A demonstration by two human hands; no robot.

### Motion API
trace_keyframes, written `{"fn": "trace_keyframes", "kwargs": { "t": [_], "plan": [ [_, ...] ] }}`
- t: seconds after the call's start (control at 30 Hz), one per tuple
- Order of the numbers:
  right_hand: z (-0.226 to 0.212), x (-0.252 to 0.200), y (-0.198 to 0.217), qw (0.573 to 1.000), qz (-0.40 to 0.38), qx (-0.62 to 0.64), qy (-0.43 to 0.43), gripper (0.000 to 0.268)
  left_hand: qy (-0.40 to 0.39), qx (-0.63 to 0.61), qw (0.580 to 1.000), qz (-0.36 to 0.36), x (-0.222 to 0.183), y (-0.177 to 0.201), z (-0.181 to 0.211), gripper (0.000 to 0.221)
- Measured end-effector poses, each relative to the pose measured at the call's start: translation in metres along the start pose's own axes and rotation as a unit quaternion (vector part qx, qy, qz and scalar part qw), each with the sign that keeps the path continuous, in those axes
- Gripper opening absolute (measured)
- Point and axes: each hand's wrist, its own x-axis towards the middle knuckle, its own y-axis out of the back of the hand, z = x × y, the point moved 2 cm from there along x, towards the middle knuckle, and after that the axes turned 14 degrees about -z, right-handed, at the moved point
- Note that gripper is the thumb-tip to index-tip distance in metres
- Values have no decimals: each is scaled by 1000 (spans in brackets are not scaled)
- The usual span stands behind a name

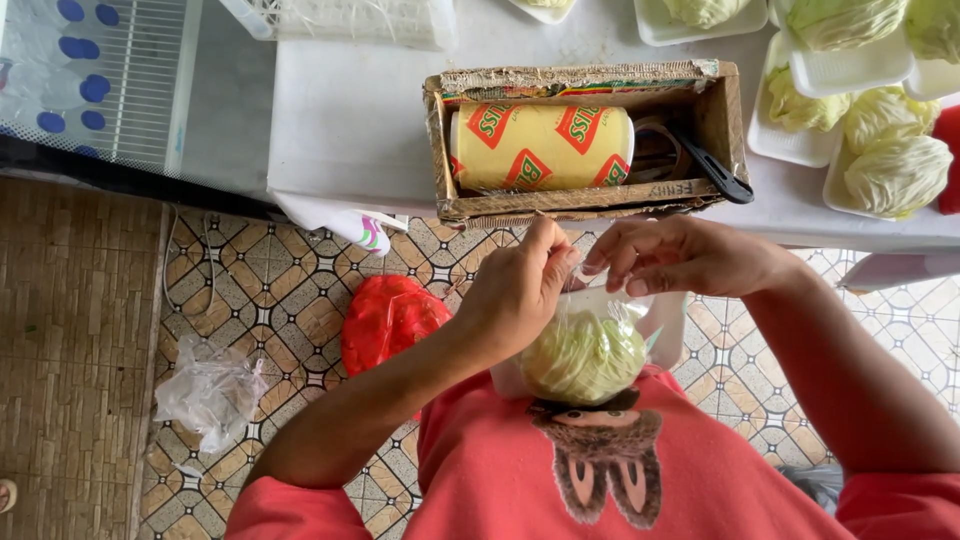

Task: The person wraps cabbages in plastic film on trays and secures them with tape.

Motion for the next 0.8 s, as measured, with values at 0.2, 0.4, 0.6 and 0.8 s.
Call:
{"fn": "trace_keyframes", "kwargs": {
  "t": [0.2,0.4,0.6,0.8],
  "plan": [
    [10,8,0,994,102,47,16,13,8,-5,1000,-7,3,-5,-5,18],
    [42,12,14,978,165,131,2,15,11,-49,998,-25,3,-5,3,18],
    [24,12,13,995,-25,56,-80,61,6,-49,999,-21,6,1,0,21],
    [13,19,1,987,48,-78,-132,33,49,-48,997,-33,18,3,-15,24]
  ]
}}
